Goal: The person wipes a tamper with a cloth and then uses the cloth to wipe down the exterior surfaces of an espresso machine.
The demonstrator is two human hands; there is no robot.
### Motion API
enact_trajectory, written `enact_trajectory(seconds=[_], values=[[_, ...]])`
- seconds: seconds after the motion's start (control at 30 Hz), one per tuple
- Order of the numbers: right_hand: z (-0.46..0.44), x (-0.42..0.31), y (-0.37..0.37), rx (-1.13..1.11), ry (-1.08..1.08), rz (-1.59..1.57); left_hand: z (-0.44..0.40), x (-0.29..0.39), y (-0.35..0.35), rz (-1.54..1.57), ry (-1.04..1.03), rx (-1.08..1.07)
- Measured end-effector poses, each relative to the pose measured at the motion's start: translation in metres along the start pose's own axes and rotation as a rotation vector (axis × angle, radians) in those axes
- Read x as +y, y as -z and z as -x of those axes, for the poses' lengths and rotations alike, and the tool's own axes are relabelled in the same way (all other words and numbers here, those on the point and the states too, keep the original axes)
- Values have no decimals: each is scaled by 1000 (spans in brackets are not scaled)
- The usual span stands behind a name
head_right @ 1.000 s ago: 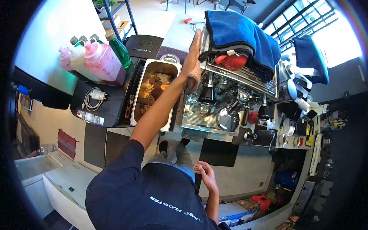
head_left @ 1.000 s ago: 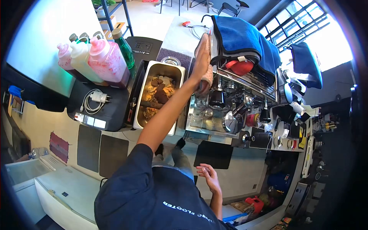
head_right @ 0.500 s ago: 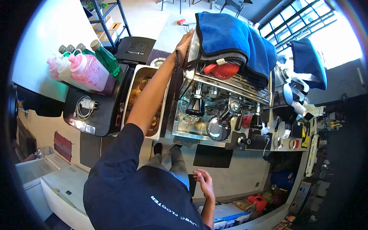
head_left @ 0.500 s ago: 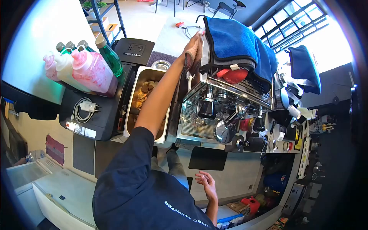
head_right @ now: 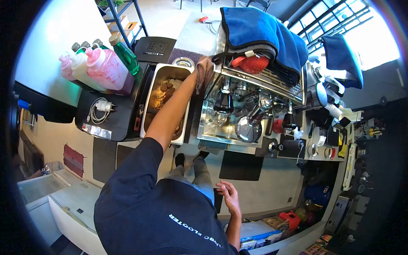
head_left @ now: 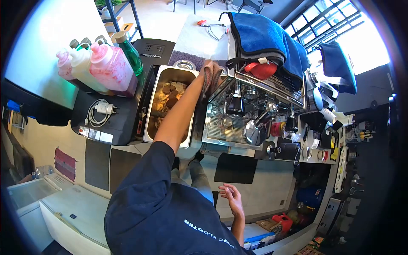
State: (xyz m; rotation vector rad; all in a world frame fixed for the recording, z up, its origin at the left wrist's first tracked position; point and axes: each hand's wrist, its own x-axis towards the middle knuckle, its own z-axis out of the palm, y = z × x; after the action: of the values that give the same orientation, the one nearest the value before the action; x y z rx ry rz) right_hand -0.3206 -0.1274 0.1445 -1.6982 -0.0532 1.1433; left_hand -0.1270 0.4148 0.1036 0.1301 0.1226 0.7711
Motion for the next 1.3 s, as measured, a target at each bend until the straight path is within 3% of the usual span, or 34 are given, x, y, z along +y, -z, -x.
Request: enact_trajectory(seconds=[0.5,0.8,0.93,1.0,1.03,1.2,1.27,1.3], values=[[31,28,-9,7,70,-27,146,20,-40,-268,-141,-118],[21,42,-6,-39,98,-12,188,7,-67,-435,-240,-168],[-3,43,5,-65,167,12,166,10,-77,-492,-238,-196],[-26,35,14,-53,267,2,161,-12,-80,-506,-193,-219],[-35,21,16,-17,318,16,170,-13,-102,-698,-230,-16],[-86,-55,37,269,617,437,130,-2,-104,-692,-147,-46],[-108,-78,47,595,1004,863,103,12,-103,-695,-128,-41],[-117,-87,52,590,1004,860,103,16,-101,-695,-123,-40]])
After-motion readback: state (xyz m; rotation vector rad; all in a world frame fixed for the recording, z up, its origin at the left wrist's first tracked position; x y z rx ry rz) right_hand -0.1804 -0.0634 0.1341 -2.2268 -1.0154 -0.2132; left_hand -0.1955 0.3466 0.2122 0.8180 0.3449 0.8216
